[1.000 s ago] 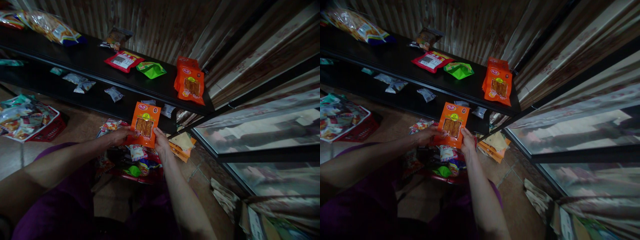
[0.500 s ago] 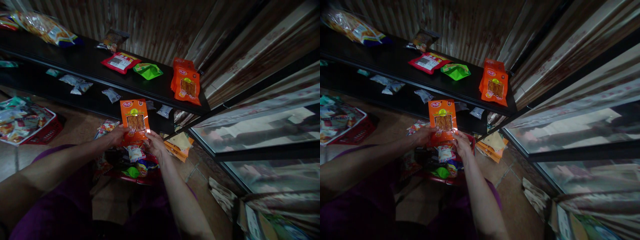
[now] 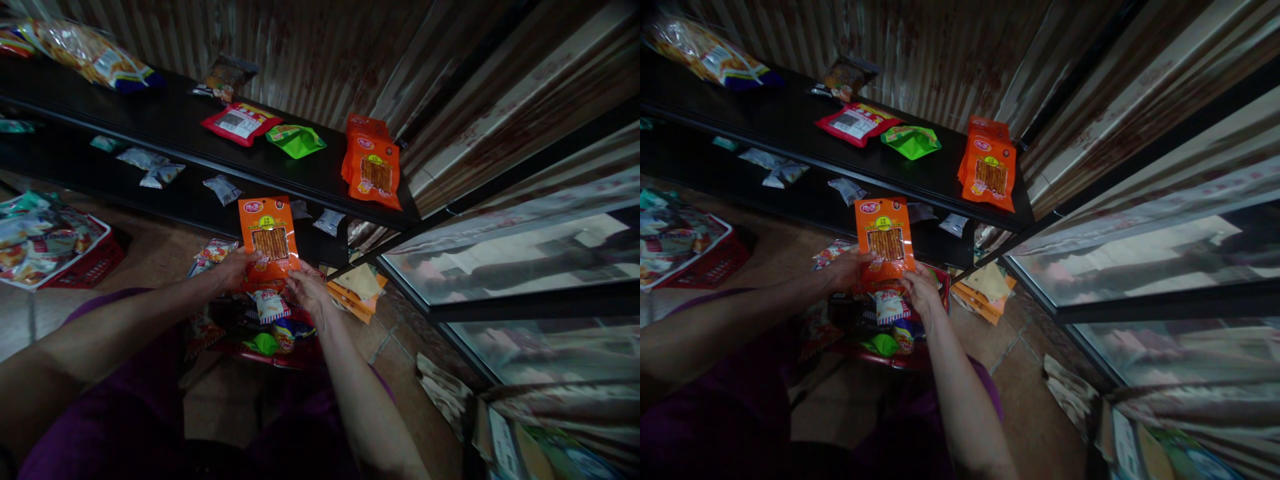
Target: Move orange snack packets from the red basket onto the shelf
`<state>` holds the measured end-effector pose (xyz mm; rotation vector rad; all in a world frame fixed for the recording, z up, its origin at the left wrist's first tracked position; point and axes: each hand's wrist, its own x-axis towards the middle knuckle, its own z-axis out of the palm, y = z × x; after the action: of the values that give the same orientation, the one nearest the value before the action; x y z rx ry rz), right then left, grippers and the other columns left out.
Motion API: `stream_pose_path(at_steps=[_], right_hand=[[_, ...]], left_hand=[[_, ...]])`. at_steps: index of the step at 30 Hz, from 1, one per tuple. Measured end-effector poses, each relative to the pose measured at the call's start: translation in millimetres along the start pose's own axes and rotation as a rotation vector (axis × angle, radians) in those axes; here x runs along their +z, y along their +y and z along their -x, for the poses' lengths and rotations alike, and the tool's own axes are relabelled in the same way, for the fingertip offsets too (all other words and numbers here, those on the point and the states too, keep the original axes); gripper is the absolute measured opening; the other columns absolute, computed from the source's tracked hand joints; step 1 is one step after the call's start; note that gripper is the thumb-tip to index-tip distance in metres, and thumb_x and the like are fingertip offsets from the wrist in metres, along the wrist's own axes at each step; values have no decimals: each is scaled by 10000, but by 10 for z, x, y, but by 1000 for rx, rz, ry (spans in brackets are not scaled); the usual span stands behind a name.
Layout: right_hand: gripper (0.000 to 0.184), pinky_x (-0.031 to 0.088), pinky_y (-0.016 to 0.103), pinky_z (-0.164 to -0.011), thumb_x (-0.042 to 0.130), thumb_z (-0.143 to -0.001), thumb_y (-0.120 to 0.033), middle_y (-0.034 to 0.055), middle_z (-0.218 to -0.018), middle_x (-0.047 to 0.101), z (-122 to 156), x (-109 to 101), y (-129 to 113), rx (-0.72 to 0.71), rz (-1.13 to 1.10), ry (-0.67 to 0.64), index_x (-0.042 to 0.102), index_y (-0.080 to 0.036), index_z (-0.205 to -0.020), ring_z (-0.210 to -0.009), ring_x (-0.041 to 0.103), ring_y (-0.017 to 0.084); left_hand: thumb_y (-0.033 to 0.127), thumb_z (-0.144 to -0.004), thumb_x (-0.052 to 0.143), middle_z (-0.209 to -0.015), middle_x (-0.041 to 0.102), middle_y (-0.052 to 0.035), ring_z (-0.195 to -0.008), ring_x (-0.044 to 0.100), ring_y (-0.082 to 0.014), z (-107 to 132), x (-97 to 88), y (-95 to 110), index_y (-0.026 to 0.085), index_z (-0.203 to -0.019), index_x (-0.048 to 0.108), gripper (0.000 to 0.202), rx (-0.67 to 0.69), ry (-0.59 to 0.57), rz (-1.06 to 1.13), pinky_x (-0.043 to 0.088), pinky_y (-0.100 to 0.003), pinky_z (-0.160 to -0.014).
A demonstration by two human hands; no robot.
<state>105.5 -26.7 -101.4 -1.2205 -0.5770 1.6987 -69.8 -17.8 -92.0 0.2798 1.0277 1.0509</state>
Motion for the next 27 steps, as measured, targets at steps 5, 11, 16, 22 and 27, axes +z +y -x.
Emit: stream_pose_path(at_steps=[5,11,16,22,27], right_hand=[[332,543,156,-597,643,-598,-3,-60,-752,745,14,14,-1,5,0,-4,669,-219,-849,-631,667,80],[370,513,145,-568,724,-545,-51,-51,-758,736,62,55,-10,0,-18,-33,662,-209,-874,-618,650,76],[405,474,132,-521,735,-498,-70,-74,-722,714,87,79,-10,-22,-14,-60,659,-226,-863,-577,611,62],[372,508,149,-548,704,-517,-59,-58,-751,730,77,90,30,-29,-69,1,657,-224,-847,-631,647,86],[332,540,171,-589,735,-559,-91,-42,-759,736,50,59,69,-37,-105,34,665,-213,-860,-658,665,95]], left_hand=[[74,-785,645,-847,733,-47,-739,702,-194,14,5,5,166,-987,620,224,-34,-8,-7,585,-377,-761],[66,-803,621,-840,731,-63,-714,705,-207,26,18,-1,147,-1011,609,223,-32,-27,2,591,-401,-735],[67,-810,621,-848,737,-78,-721,705,-209,41,17,-1,150,-990,626,199,-26,-45,2,589,-376,-728],[-19,-759,615,-805,737,-68,-675,700,-192,32,14,6,116,-920,648,213,-2,-30,13,590,-329,-678],[-5,-754,625,-795,735,-71,-671,700,-193,-9,0,-13,117,-881,660,179,-9,-13,20,593,-320,-657]])
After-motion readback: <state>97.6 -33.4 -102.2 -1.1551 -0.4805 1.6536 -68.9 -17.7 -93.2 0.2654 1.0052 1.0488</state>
